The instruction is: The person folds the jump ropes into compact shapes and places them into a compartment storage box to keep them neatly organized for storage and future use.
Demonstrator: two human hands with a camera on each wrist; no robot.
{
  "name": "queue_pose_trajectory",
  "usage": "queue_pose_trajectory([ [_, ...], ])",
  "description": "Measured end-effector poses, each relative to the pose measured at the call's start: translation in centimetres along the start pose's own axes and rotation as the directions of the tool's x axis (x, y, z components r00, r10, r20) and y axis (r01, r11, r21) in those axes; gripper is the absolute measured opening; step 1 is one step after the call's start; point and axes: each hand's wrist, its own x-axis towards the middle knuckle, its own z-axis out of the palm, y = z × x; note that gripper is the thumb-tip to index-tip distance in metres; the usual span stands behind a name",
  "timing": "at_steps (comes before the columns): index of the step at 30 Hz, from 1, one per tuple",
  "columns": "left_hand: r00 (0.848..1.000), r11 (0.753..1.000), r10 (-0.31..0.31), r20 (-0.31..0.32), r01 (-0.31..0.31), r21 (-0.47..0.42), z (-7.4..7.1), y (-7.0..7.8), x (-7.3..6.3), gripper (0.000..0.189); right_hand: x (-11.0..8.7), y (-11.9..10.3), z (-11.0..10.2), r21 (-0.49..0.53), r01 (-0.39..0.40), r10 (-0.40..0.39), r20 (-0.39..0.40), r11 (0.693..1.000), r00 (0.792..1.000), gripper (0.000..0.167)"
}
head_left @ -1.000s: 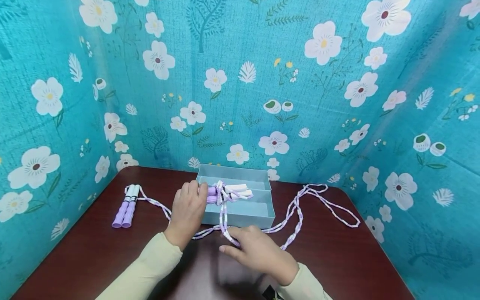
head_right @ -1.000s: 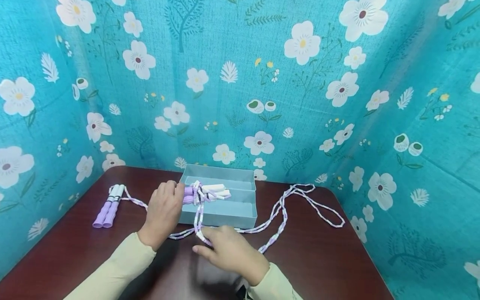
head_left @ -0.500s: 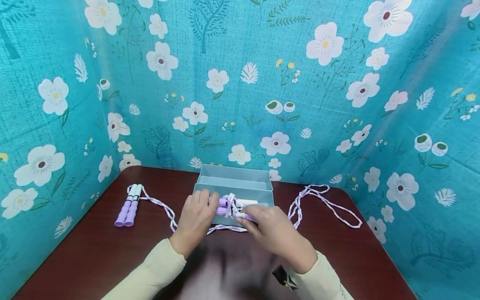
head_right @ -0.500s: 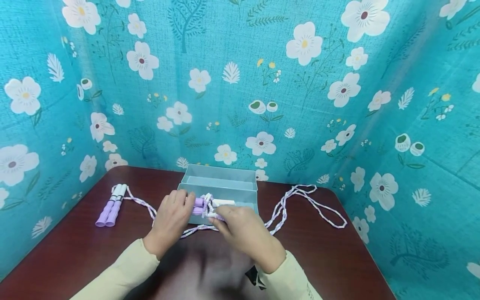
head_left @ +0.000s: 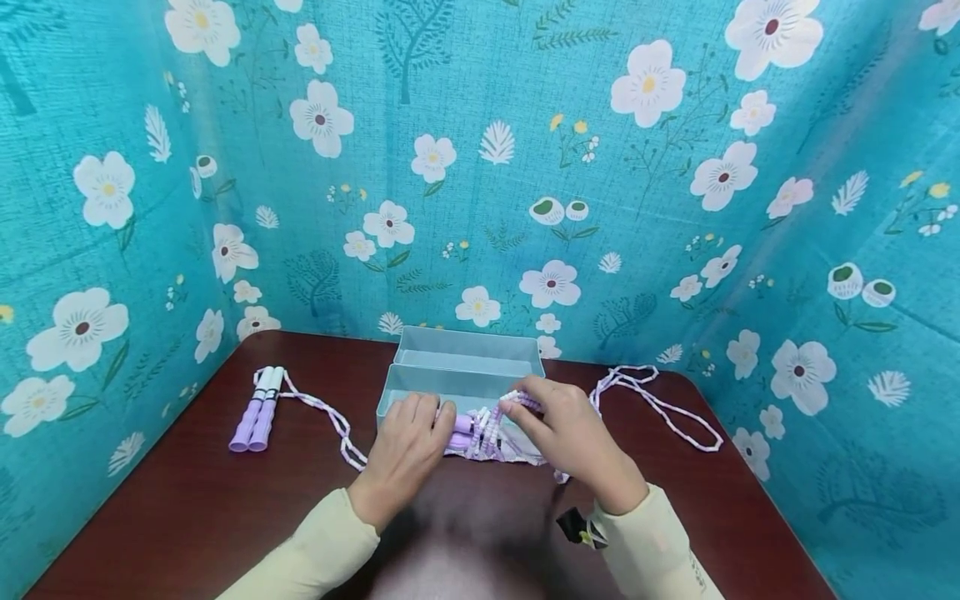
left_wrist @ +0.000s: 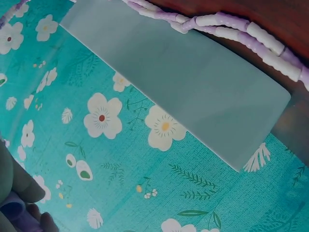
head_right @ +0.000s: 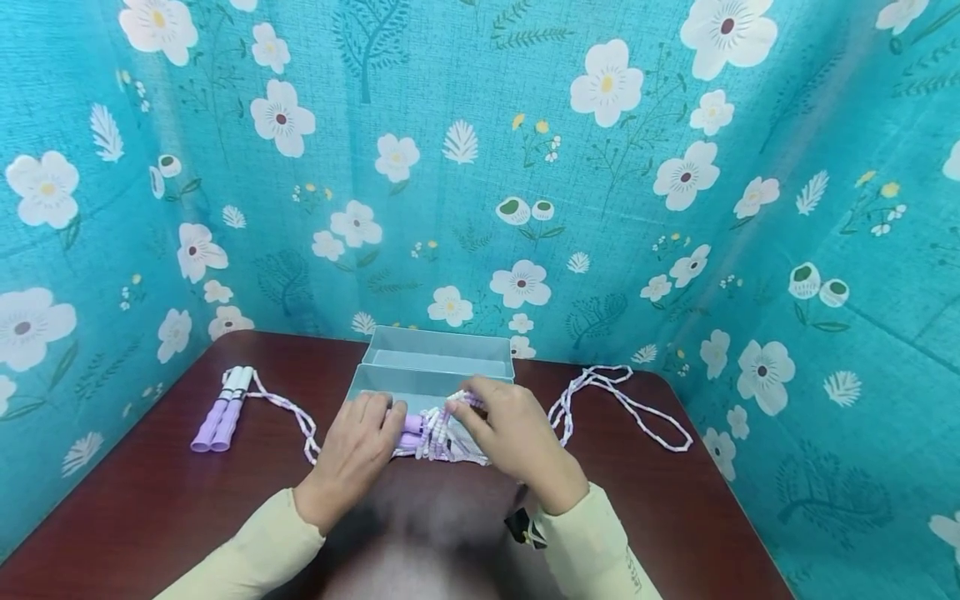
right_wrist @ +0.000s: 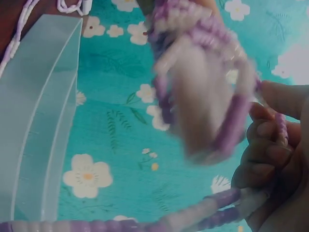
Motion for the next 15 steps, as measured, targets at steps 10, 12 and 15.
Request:
queue_pose_trajectory([
  [10, 0.998, 0.999, -0.009, -0.057, 0.006, -0.051, -0.4, -0.1, -0.5, 0.027, -0.2, 2.5, 1.8, 0.199, -0.005, 0.004, 0.006, 0.980, 1.000, 0.019],
  [12, 0.998, 0.998, -0.019, -0.055, 0.016, -0.053, -0.5, -0.3, -0.4, 0.027, -0.2, 3.0, 2.2, 0.286, -0.001, -0.005, 0.019, 0.958, 1.000, 0.017],
  [15, 0.998, 0.997, -0.032, -0.060, 0.028, -0.067, -0.7, -0.5, -0.4, 0.026, -0.3, 3.6, 2.8, 0.441, -0.030, -0.001, 0.069, 0.897, 0.998, 0.018],
])
